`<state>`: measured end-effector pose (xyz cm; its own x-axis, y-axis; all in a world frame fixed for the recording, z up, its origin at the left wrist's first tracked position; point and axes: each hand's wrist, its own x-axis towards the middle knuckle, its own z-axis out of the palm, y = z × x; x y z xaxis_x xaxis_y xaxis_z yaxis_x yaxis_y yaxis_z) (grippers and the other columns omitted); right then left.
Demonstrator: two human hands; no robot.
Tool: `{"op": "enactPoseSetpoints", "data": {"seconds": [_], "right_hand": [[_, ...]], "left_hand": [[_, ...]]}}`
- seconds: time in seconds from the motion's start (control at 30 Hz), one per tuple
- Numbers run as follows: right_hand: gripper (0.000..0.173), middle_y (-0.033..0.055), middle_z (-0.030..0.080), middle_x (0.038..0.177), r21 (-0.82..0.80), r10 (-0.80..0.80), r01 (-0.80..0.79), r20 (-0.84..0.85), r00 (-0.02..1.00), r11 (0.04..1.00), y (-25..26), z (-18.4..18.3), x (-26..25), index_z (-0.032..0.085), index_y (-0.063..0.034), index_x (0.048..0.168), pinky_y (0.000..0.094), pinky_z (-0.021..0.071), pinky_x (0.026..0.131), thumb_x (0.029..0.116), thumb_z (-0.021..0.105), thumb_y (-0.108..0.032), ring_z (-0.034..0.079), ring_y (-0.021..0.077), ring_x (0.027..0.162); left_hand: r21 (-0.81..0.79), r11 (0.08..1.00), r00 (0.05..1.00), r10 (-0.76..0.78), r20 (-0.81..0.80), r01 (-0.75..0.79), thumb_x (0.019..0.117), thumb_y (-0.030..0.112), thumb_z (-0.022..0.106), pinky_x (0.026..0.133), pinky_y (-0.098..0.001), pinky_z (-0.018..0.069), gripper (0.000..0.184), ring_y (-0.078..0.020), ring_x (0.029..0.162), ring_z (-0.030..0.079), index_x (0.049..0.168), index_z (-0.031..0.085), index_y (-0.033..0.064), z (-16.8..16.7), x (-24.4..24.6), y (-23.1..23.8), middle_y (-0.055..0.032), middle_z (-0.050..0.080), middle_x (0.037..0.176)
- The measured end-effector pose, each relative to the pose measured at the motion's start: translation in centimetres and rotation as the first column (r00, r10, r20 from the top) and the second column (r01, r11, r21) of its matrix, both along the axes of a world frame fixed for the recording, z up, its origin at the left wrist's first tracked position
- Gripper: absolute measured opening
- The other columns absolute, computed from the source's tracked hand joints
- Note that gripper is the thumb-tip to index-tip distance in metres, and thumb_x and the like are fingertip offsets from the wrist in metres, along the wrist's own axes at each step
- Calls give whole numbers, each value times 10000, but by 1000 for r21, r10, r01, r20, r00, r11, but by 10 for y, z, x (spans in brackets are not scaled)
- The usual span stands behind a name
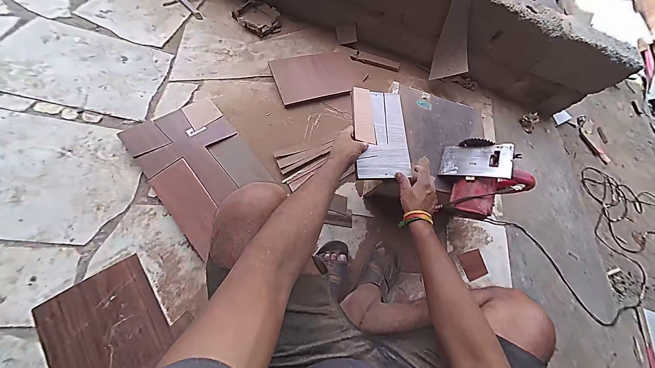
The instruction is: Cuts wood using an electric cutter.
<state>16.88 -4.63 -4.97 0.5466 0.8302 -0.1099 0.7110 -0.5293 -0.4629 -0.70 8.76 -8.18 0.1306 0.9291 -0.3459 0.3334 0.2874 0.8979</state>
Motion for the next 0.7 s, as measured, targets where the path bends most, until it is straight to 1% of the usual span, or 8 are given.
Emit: {"op": "enactPoseSetpoints", "data": {"seconds": [0.07, 0.17, 0.23, 0.33, 0.4, 0.6, 0.67, 0.7], "right_hand": [[584, 206, 607, 1352, 13, 26, -26, -1, 1000, 1000, 3, -9, 1, 614, -137, 1415, 535, 517, 1014, 959, 682, -496, 603, 365, 1243], [576, 228, 605, 1349, 56, 53, -51, -19, 998, 997, 4, -14, 4, 626, -101, 1398, 543, 504, 1030, 959, 697, -467, 593, 385, 1253], [578, 226, 606, 1352, 69, 54, -51, -40, 998, 996, 2, -16, 5, 631, -91, 1390, 546, 490, 1051, 953, 708, -461, 588, 382, 1263], [568, 224, 620, 1333, 91, 41, -33, -86, 995, 995, 1, -17, 6, 642, -77, 1373, 549, 481, 1064, 945, 724, -441, 586, 383, 1264], [565, 225, 621, 1331, 116, 41, -26, -128, 991, 993, 3, -16, 7, 639, -70, 1375, 551, 493, 1052, 939, 741, -414, 599, 382, 1247], [536, 226, 621, 1320, 185, 7, 21, -150, 989, 983, -8, -26, 1, 644, -46, 1347, 542, 523, 1012, 946, 740, -389, 633, 371, 1195], [540, 216, 610, 1343, 166, -29, 54, -147, 989, 985, -6, -23, -3, 641, -58, 1353, 538, 530, 1005, 956, 725, -413, 633, 366, 1202], [545, 208, 611, 1347, 144, -42, 63, -141, 989, 988, -5, -21, -5, 644, -70, 1354, 536, 528, 1005, 958, 714, -438, 631, 360, 1206]], "left_hand": [[1, 1000, 997, 2, 76, -2, 894, 99, 755, 969, -552, 563, 550, -309, 1096, 707, 1411, 568, 73, 1, 0, 0, -180, 712, 1206], [-6, 1000, 988, -12, 155, 13, 917, 63, 723, 973, -470, 570, 525, -251, 1076, 714, 1414, 557, 54, 11, -4, -3, -165, 716, 1195], [7, 1000, 968, -23, 252, 22, 932, 36, 696, 972, -420, 581, 528, -215, 1070, 721, 1435, 535, 40, 10, -6, -6, -155, 717, 1209], [65, 998, 915, -50, 399, 26, 924, -42, 651, 960, -381, 600, 569, -199, 1071, 725, 1465, 479, -5, 12, -7, -8, -157, 712, 1231], [103, 995, 891, -62, 450, 17, 915, -71, 641, 959, -377, 601, 590, -200, 1071, 725, 1474, 458, -21, 16, -7, -8, -164, 709, 1232], [89, 991, 940, -123, 317, 100, 949, 15, 689, 959, -396, 582, 635, -195, 1030, 721, 1533, 447, 73, 16, -6, -2, -141, 721, 1190], [-18, 995, 960, -93, 264, 101, 966, 38, 684, 956, -419, 584, 647, -226, 1047, 719, 1556, 427, 103, 16, -1, 5, -165, 705, 1228], [-102, 992, 973, -54, 226, 79, 971, 65, 685, 953, -440, 586, 624, -249, 1065, 716, 1545, 447, 112, 13, 2, 8, -178, 692, 1250]]}}
